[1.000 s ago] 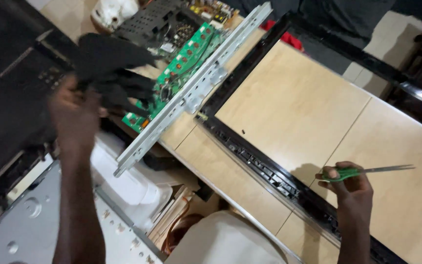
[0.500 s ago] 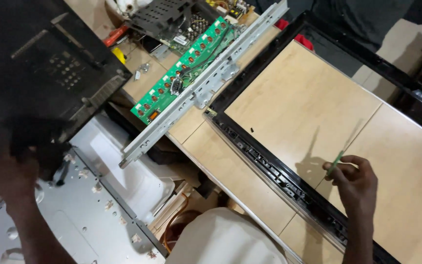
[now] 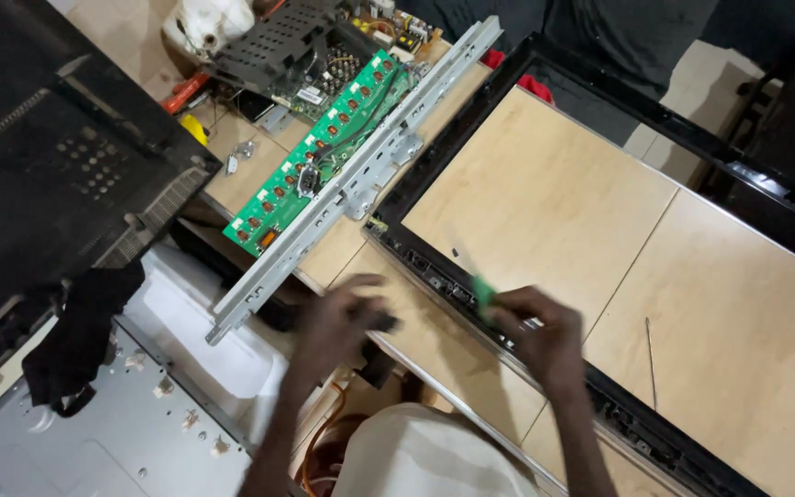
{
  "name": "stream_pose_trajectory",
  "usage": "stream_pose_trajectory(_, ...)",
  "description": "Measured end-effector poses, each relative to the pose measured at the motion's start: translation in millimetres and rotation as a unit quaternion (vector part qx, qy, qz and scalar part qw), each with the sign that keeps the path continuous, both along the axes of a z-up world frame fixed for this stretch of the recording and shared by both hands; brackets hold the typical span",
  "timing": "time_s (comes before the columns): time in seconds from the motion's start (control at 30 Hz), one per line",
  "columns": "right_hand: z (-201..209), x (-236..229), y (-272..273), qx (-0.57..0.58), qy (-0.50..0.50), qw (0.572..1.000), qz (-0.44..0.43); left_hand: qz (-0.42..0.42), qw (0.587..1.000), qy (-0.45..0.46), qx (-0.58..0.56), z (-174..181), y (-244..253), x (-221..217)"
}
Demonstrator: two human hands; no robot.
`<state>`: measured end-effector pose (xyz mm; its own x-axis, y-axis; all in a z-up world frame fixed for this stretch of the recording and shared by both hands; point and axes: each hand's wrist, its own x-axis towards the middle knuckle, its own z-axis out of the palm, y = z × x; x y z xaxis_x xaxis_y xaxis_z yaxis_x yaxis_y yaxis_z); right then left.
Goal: The person is scraping adhesive residue from the inner edge of a TV frame using a small tool and then cuts a piece of black cloth with scissors.
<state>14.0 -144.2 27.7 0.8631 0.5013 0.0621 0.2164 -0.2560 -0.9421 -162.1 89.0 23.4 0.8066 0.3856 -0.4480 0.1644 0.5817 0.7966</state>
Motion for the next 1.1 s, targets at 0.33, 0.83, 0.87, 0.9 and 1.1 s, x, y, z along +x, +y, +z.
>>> stream_pose_trajectory(0.33,-6.9,-47.1,1.3,-0.007,-0.222,0.971,0.086,-0.064,0.871,0.134,0.468,-27.8,-30.0,67.9)
stream_pose_trajectory(0.83,3.4,-28.4,-124.2,-0.009,0.097,0.994,-0.056,-0.298,0.852,0.035,0.429,0.4,-111.0,124.4)
stream_pose_trajectory(0.87,2.3,-33.1,-127.8,0.030,0.146,0.987,-0.059,-0.320,0.839,0.017,0.440,10.8,-142.3,133.2)
stream_pose_trajectory(0.9,4.1,-41.7,-131.8,0.028,0.147,0.985,-0.085,-0.342,0.833,0.006,0.435,15.2,-157.1,134.7)
stream_pose_trajectory(1.1,12.2,-43.6,-196.4,0.100,0.203,0.955,-0.191,-0.401,0.802,-0.060,0.439,18.0,-236.0,159.0)
